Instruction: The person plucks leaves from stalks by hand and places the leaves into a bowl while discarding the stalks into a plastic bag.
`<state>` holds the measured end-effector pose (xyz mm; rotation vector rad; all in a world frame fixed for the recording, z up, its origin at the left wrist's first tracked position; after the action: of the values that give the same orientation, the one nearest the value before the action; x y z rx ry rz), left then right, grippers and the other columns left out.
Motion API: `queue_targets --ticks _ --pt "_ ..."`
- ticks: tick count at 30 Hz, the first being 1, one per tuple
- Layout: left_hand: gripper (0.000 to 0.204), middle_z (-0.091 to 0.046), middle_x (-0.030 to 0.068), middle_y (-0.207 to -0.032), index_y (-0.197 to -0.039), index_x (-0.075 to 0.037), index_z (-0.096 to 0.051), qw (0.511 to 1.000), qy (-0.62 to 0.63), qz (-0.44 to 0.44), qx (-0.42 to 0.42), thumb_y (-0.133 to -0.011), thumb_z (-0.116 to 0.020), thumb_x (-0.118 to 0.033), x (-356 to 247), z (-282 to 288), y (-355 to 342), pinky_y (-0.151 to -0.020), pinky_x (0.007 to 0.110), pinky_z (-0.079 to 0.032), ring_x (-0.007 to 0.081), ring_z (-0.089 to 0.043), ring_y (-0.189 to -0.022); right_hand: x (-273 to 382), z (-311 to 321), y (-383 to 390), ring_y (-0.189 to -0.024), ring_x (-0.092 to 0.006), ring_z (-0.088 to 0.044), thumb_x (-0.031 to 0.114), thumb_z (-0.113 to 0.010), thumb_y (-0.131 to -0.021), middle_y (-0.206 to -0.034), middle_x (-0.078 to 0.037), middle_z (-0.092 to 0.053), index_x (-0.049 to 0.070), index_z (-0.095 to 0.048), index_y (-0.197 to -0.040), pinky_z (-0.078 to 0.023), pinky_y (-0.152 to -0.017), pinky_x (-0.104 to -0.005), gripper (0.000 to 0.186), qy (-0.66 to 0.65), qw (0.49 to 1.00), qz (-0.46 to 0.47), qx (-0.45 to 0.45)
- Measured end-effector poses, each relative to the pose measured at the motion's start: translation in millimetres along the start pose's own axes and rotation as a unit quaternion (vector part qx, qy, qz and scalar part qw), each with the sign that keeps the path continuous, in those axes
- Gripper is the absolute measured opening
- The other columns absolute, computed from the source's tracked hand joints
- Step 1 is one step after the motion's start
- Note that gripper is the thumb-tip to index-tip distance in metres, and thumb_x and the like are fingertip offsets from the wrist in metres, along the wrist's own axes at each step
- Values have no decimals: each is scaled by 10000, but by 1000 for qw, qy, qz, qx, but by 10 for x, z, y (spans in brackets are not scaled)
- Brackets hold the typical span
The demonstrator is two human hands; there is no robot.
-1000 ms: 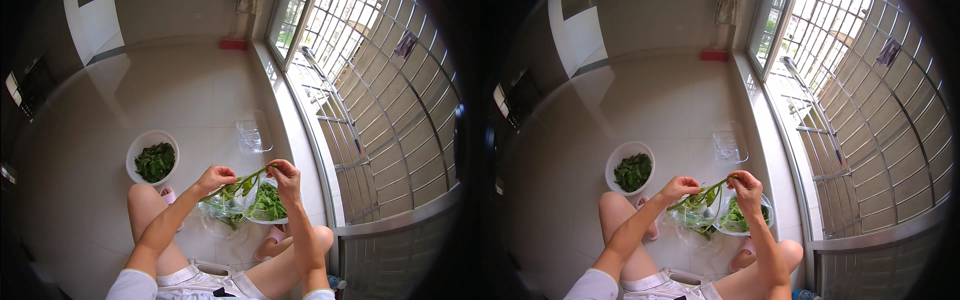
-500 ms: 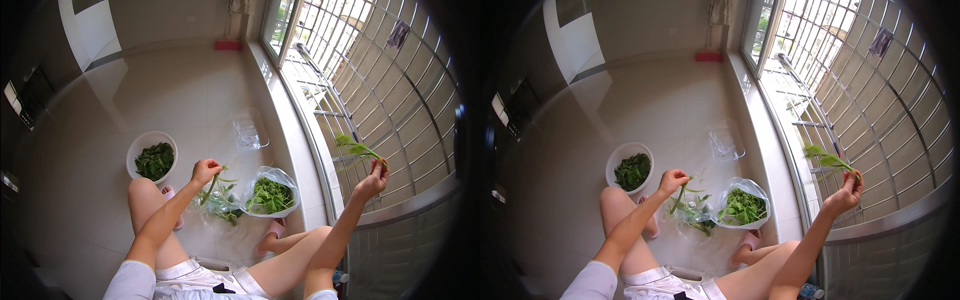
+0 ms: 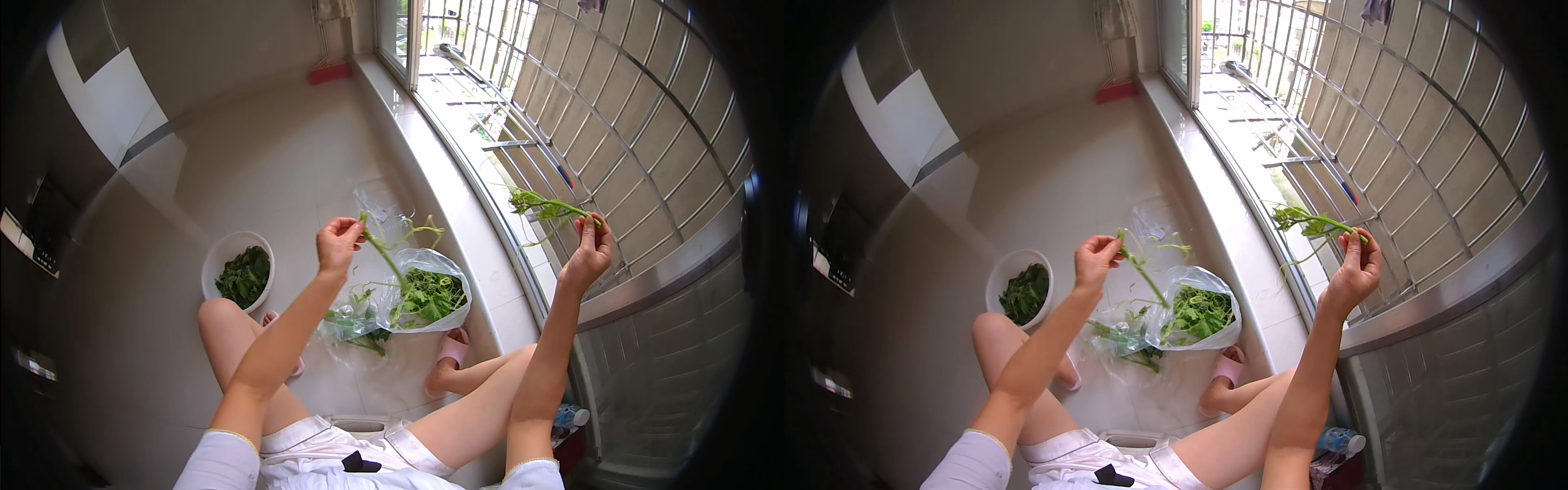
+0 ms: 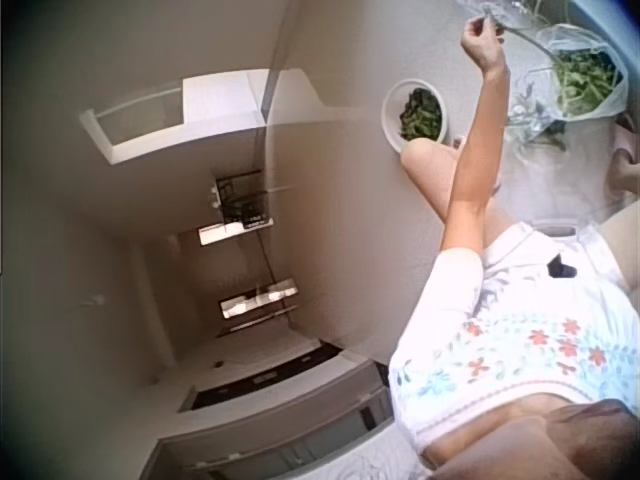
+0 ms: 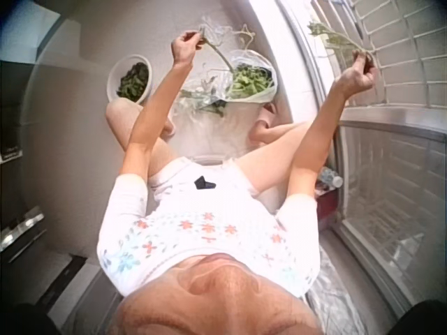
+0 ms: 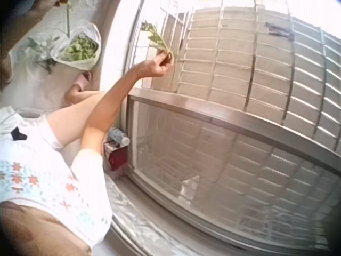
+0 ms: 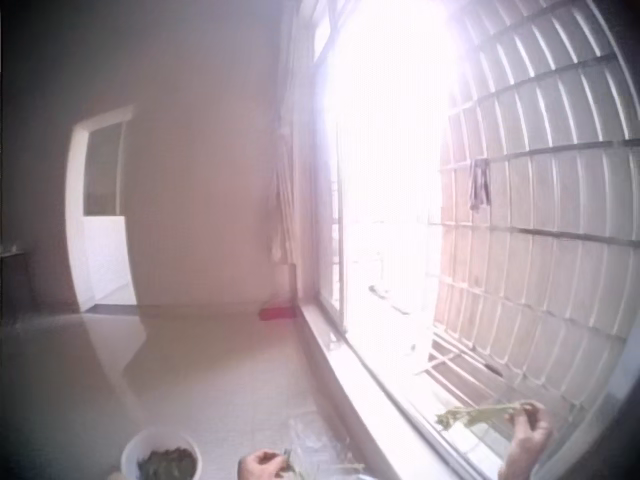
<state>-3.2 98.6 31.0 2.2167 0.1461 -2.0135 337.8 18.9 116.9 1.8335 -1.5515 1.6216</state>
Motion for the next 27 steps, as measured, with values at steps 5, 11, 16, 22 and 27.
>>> queue_targets --ticks 5,11,16,22,27 --pt "65 -578 39 -671 -764 -33 -555 997 -14 58 49 -725 -580 -79 811 -471 73 -494 214 -425 105 -548 -576 -11 -21 27 -676 -103 -535 18 -517 -784 -782 -60 -555 -24 -547 -852 -469 -639 -196 86 -12 1000 -15 0" --pt "172 -618 91 -708 -772 -33 -625 938 -336 6 87 -667 -551 -147 1673 -469 419 -613 267 -460 158 -583 -625 85 -44 122 -652 -99 -536 26 -528 -778 -732 -55 -554 -17 -553 -849 -454 -632 -205 87 15 998 -32 48" --pt "292 -578 134 -917 -949 -59 -565 903 -422 38 79 -668 -510 -117 1713 73 313 -765 324 -419 250 -552 -846 25 -86 240 -654 -90 -532 5 -532 -768 -745 -48 -558 -17 -550 -843 -448 -622 -196 80 10 994 -46 102" --pt "541 -426 130 -1168 -1183 -95 -361 842 -507 31 185 -657 -472 -30 2240 423 378 -881 359 -340 301 -418 -1048 70 -306 464 -634 -88 -539 4 -525 -769 -716 -51 -565 -17 -549 -834 -444 -610 -194 72 -25 983 -73 169" --pt "568 -363 42 -1232 -1198 -123 -347 802 -549 9 234 -653 -468 -15 2383 259 480 -894 382 -326 280 -358 -1085 53 -402 592 -628 -92 -546 2 -529 -764 -695 -56 -573 -22 -548 -828 -446 -607 -196 71 -27 973 -110 199"
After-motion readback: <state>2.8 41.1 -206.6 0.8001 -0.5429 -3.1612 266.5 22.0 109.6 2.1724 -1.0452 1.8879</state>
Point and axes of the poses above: each hand's wrist, its own y-axis away from the middle knuckle, its own z-axis out of the back of the hand, x = y × z, the point moved 2 cm from there along -y, towards the middle knuckle
